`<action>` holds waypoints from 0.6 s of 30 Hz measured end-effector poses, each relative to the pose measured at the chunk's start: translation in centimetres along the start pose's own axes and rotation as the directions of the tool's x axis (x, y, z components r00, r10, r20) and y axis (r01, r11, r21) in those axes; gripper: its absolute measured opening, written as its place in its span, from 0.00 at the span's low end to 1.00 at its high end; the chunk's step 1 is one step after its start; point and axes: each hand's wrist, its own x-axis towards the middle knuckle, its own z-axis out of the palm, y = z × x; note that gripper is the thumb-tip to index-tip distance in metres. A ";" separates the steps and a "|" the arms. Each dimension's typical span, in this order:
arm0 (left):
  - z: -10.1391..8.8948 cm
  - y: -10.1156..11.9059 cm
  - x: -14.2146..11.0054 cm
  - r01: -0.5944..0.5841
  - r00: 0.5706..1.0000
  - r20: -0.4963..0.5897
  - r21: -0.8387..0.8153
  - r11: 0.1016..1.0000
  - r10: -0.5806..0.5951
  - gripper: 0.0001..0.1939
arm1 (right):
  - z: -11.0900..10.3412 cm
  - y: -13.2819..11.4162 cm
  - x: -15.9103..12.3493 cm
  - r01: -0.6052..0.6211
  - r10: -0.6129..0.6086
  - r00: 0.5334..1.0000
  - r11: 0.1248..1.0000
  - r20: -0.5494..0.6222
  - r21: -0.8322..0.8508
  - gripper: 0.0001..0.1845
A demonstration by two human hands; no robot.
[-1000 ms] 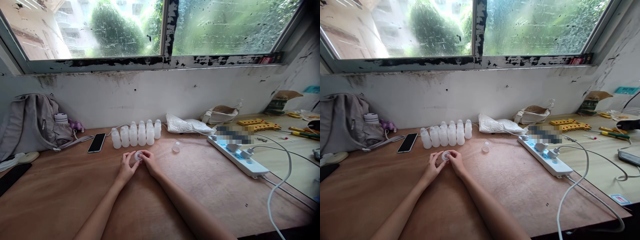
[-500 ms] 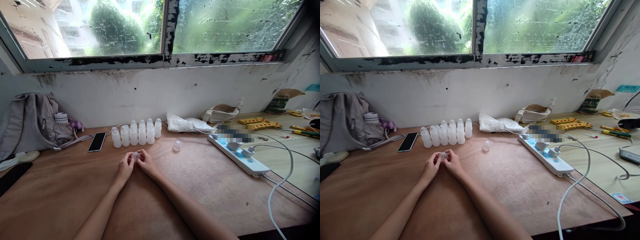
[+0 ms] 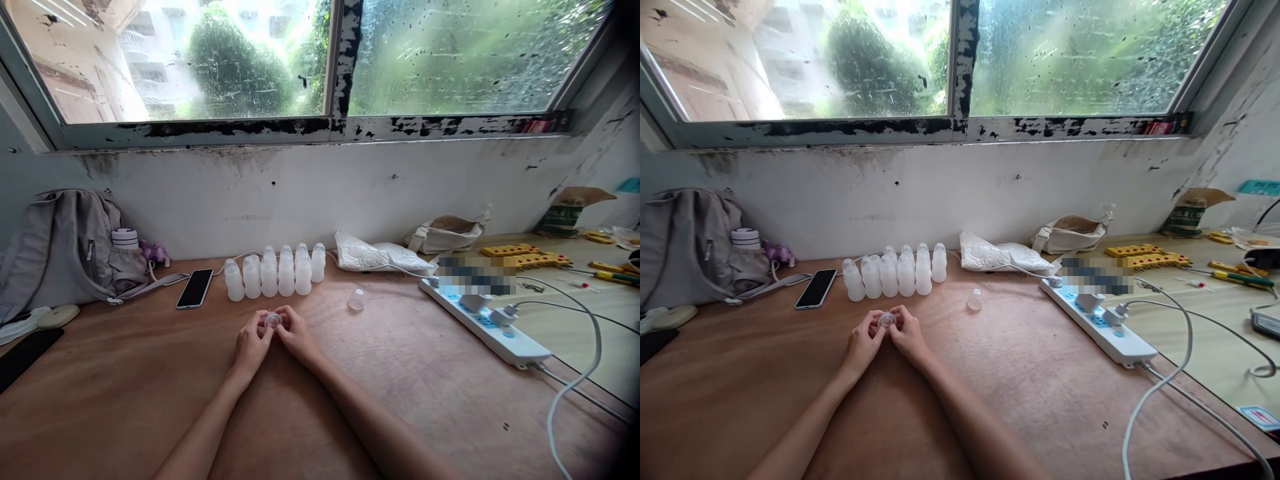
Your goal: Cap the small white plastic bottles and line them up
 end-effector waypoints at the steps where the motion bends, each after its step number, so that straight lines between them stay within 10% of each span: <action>1: 0.0 0.0 0.0 0.008 1.000 -0.003 0.012 1.000 -0.008 0.10 | 0.0 0.1 0.0 -0.003 0.003 1.000 1.000 0.002 -0.006 0.09; 18: 0.1 0.0 0.0 0.061 0.997 -0.036 -0.004 0.998 -0.061 0.10 | 0.0 -0.6 -0.1 -0.089 0.089 0.996 0.995 0.024 0.034 0.05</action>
